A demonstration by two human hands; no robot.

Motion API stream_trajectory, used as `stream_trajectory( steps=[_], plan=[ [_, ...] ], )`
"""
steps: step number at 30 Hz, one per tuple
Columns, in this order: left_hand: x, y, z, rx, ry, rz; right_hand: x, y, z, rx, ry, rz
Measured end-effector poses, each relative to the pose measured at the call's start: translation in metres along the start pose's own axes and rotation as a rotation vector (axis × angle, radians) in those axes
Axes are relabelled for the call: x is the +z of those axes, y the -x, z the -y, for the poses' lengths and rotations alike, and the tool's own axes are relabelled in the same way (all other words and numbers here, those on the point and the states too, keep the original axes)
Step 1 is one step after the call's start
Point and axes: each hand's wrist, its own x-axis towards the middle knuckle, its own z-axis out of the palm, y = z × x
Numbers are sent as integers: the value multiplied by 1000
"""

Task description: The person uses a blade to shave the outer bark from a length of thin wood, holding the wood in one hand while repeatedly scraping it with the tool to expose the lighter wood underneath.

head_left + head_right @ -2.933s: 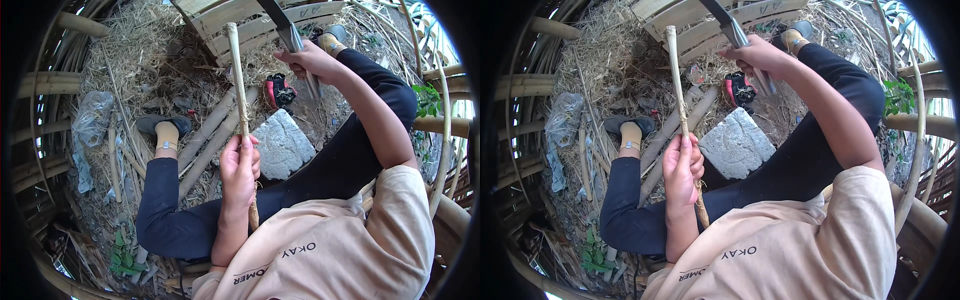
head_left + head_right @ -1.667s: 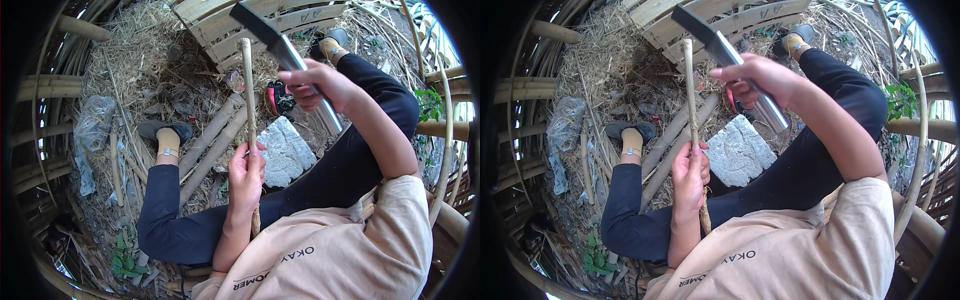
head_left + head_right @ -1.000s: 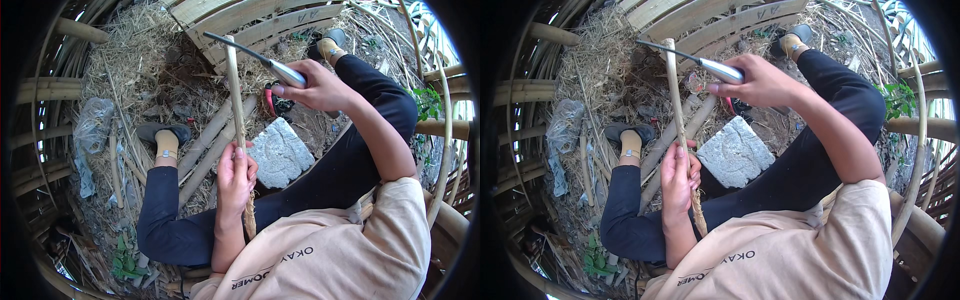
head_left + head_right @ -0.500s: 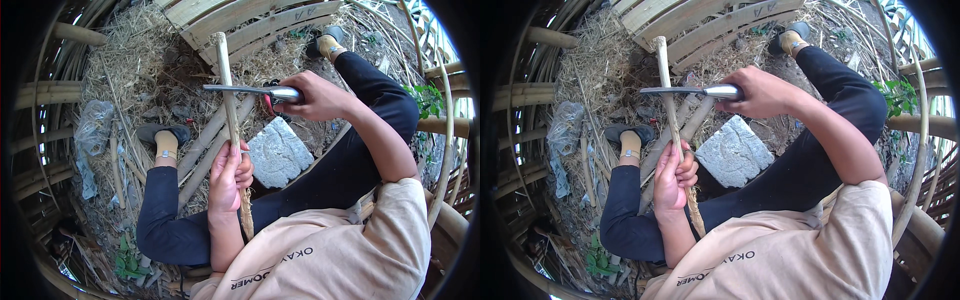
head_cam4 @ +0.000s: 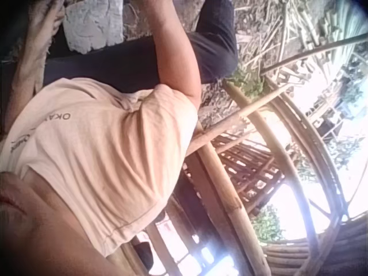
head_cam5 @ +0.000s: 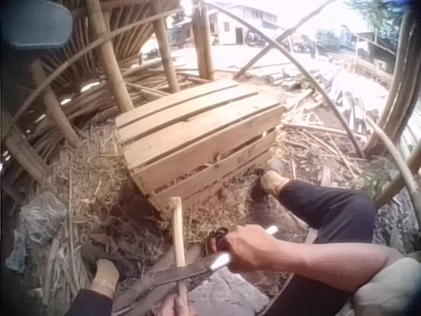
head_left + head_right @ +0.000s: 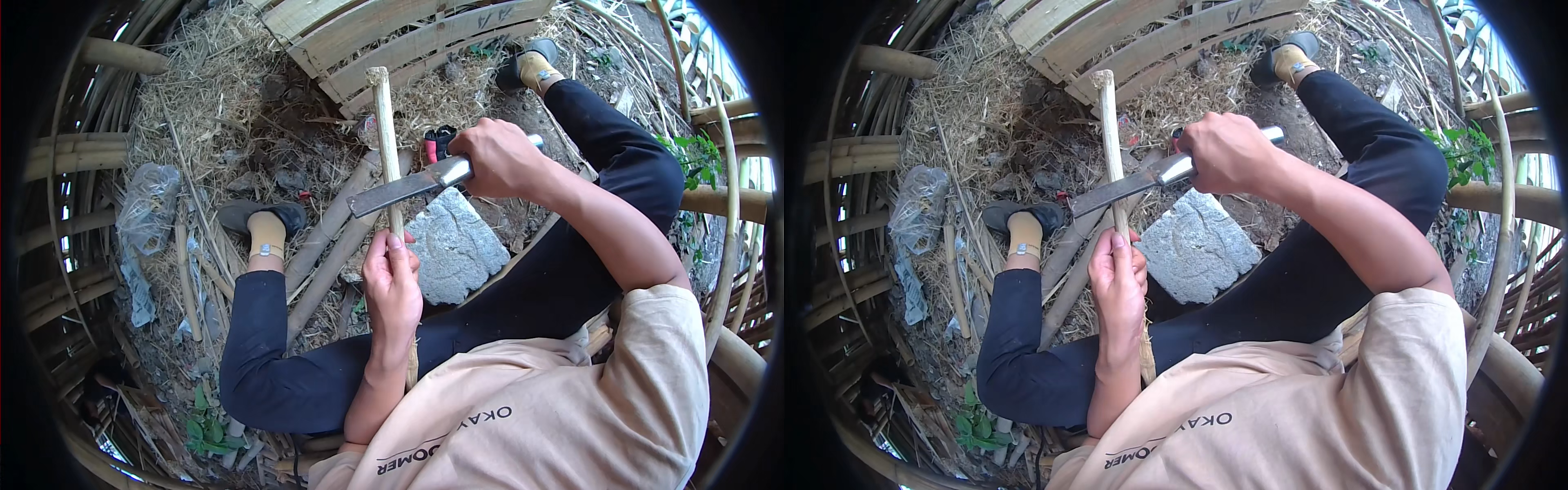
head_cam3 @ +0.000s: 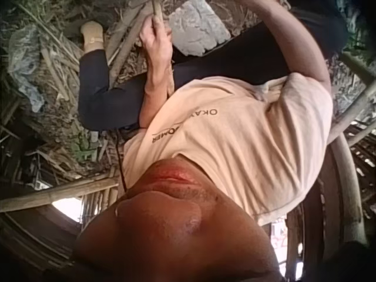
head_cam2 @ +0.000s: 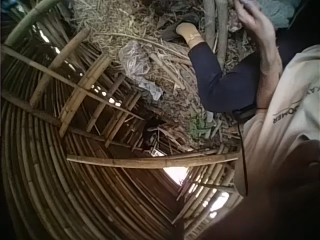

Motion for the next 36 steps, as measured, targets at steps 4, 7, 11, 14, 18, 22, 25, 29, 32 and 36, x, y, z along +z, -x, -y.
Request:
stream_trajectory(
  steps=[4, 7, 11, 14, 18, 22, 25, 29, 32, 36],
  plan=[
    [-2, 3, -1, 14, -84, -25, 9, -6, 0, -18, -6, -39],
    [-1, 7, -10, -11, -69, -48, 9, -12, 1, -34, 34, -55],
    [-5, 9, -12, -15, -30, -24, 7, -17, -1, -33, 96, -101],
    [-7, 8, -13, 0, -13, -13, 3, -20, -2, -43, 115, -163],
    [-6, 10, -18, 1, 3, -15, -3, -24, 1, -46, 143, -194],
    [-17, 9, -13, 27, 82, 1, -4, -32, -11, 22, 177, -288],
    [-24, 14, -19, 43, 132, -9, -43, -46, -47, 327, 274, -410],
    [-32, 9, -25, 12, 220, -12, -72, -19, -41, 276, 125, -514],
    [-27, 7, -22, -2, 237, 28, -53, -11, -19, 329, -218, -305],
    [-25, 8, -26, -37, 246, 40, -36, -18, 0, 4, 3, -188]
  ],
)
